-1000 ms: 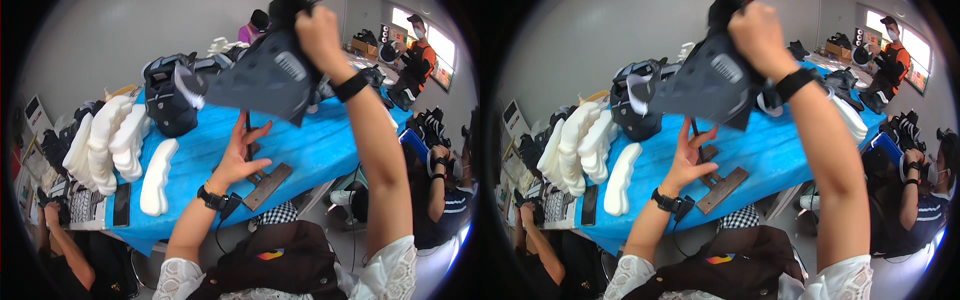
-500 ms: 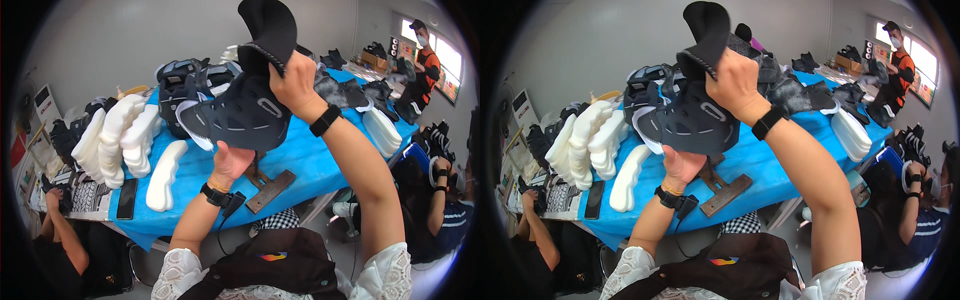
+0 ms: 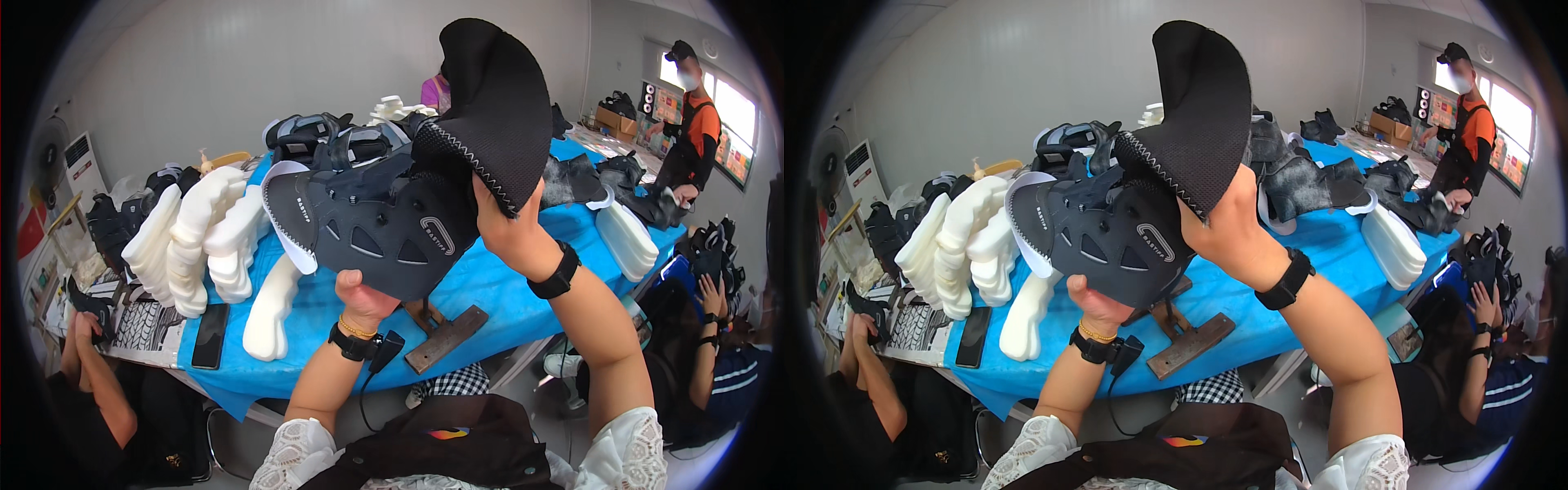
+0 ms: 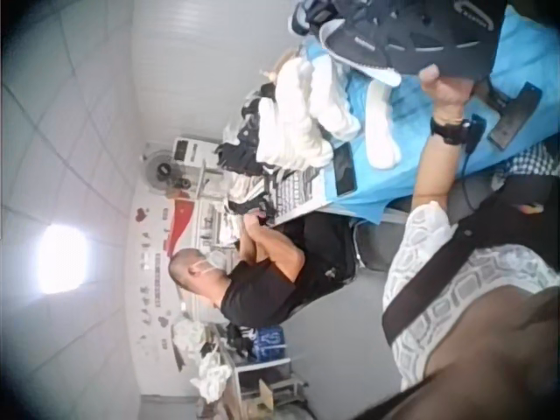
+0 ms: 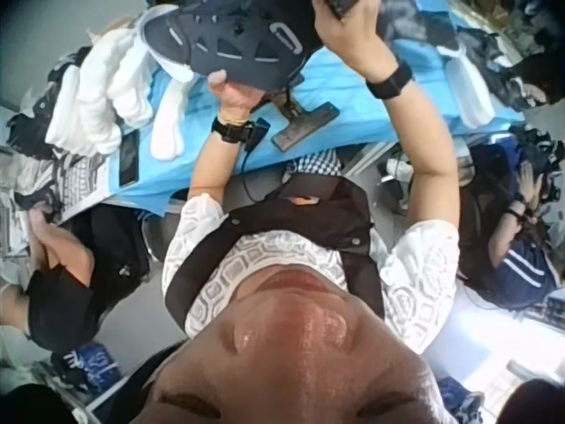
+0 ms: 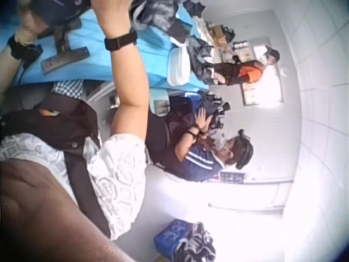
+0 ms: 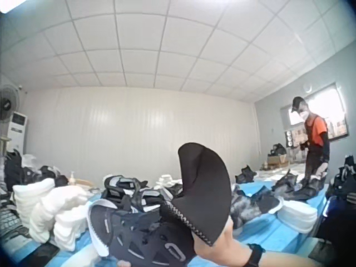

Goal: Manually assembling foam padding and fabric liners into shoe upper components at a workstation.

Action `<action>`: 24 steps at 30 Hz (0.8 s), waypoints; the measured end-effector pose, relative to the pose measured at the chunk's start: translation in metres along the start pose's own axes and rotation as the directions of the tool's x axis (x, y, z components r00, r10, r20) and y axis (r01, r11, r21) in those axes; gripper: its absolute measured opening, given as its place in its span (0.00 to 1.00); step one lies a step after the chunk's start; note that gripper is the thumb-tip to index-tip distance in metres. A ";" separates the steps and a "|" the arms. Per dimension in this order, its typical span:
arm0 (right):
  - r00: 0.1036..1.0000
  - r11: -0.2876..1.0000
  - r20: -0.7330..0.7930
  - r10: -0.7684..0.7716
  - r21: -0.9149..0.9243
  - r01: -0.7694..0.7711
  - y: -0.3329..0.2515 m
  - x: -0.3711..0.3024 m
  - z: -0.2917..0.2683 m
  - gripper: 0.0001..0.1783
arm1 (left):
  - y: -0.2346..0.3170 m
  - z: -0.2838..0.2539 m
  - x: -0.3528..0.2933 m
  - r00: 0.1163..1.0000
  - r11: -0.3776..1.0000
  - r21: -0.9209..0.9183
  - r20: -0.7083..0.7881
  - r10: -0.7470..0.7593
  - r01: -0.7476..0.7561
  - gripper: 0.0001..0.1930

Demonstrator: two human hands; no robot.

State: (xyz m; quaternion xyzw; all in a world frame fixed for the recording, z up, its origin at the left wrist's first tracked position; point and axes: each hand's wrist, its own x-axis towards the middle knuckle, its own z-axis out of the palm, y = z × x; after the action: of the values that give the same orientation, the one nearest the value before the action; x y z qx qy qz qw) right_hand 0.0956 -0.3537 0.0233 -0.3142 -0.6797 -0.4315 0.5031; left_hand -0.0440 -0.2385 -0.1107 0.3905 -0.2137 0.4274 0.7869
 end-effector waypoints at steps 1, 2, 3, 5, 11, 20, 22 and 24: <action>1.000 1.000 -0.003 -0.003 0.000 0.003 0.002 0.001 0.001 0.20 | 0.000 0.001 0.001 1.000 1.000 0.002 0.004 0.002 -0.002 0.49; 0.996 0.995 0.023 0.081 0.064 -0.082 0.004 0.000 0.003 0.19 | 0.001 0.001 0.001 1.000 0.997 -0.081 -0.006 -0.002 0.001 0.48; 0.985 0.978 0.054 0.163 0.126 -0.169 0.006 -0.002 0.006 0.18 | 0.001 0.001 0.001 1.000 0.986 -0.164 -0.014 -0.007 0.005 0.47; 0.960 0.960 0.142 0.240 0.112 -0.257 0.006 -0.013 0.006 0.17 | 0.002 -0.011 -0.004 0.999 0.997 -0.065 0.007 -0.046 0.046 0.47; 0.535 0.524 0.508 0.676 0.180 -0.833 0.013 -0.026 -0.020 0.21 | -0.003 -0.010 0.000 0.996 0.996 -0.003 -0.007 -0.094 0.094 0.46; 0.129 -0.435 0.834 0.536 0.404 -0.805 0.038 -0.009 -0.068 0.30 | 0.006 -0.033 0.007 0.995 0.989 -0.108 0.041 -0.093 0.097 0.43; -0.178 -0.401 0.601 0.779 0.260 -0.879 0.022 0.011 -0.053 0.17 | 0.006 -0.047 -0.001 0.994 0.992 -0.068 0.026 -0.106 0.108 0.42; -0.168 -0.390 0.677 0.717 0.190 -0.901 0.057 -0.007 -0.050 0.14 | -0.003 -0.055 -0.002 0.992 0.992 0.039 0.042 -0.123 0.121 0.41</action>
State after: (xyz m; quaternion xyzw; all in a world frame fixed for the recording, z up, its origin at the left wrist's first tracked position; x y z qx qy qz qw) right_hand 0.1675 -0.3740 0.0387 -0.5564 -0.3474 0.4307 0.6199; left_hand -0.0428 -0.1968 -0.1460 0.4263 -0.1989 0.3736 0.7995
